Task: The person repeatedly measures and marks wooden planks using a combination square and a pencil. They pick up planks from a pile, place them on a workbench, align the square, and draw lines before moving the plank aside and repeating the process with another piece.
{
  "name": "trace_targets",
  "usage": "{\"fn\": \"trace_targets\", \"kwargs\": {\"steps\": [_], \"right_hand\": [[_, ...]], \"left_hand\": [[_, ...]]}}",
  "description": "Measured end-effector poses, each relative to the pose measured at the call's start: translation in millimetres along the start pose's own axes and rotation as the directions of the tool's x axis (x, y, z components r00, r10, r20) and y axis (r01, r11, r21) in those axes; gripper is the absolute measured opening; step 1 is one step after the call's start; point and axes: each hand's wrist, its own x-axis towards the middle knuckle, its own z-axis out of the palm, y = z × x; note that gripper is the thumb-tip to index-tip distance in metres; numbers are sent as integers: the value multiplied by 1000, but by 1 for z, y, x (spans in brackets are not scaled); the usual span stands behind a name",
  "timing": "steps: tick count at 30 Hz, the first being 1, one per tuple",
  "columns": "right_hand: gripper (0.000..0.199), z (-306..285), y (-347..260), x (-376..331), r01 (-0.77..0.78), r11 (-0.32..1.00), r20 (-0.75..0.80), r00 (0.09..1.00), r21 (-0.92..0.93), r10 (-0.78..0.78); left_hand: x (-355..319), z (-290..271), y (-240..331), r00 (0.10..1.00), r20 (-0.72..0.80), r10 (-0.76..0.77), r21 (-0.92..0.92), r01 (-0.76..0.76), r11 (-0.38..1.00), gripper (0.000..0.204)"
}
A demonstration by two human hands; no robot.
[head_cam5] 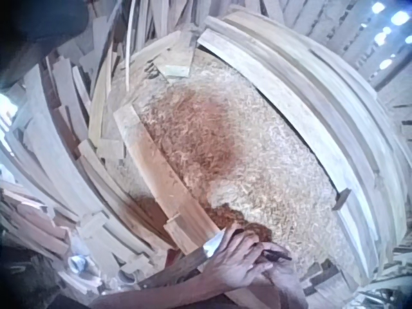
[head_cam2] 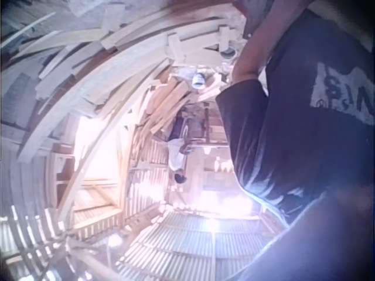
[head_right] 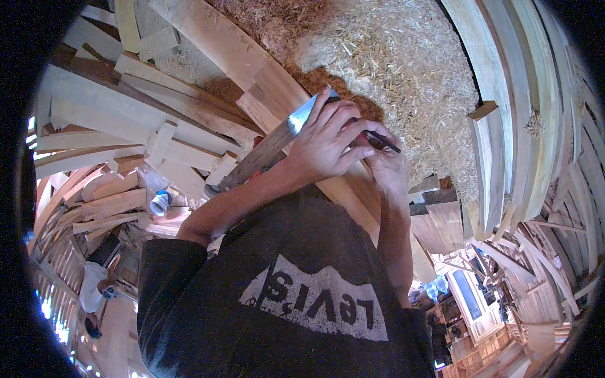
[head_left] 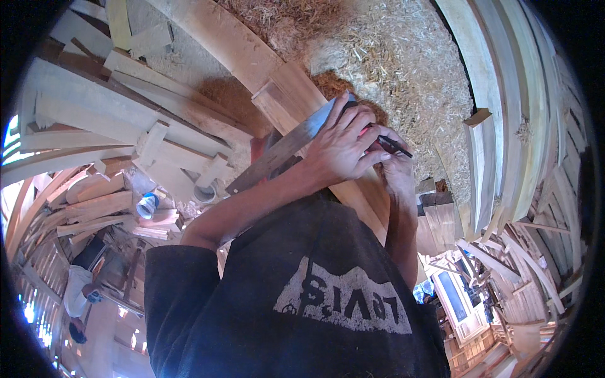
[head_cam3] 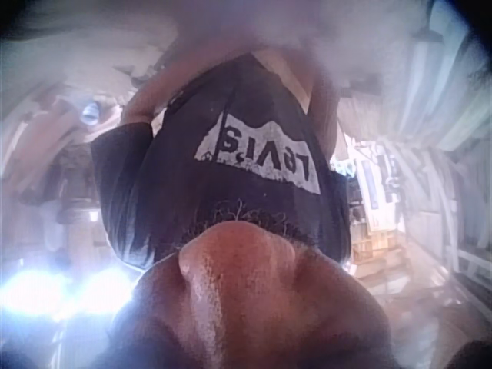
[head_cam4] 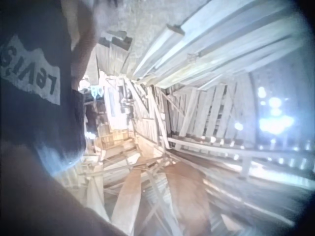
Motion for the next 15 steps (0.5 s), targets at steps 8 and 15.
{"fn": "trace_targets", "kwargs": {"steps": [8,15], "right_hand": [[29,4,10,9,-17,1000,-76,997,-25,15],[29,1,16,11,-11,999,-54,998,30,13]], "left_hand": [[1,0,0,999,-6,-38,-19,38,999,46],[1,-1,0,999,13,-38,1,38,999,45]]}}
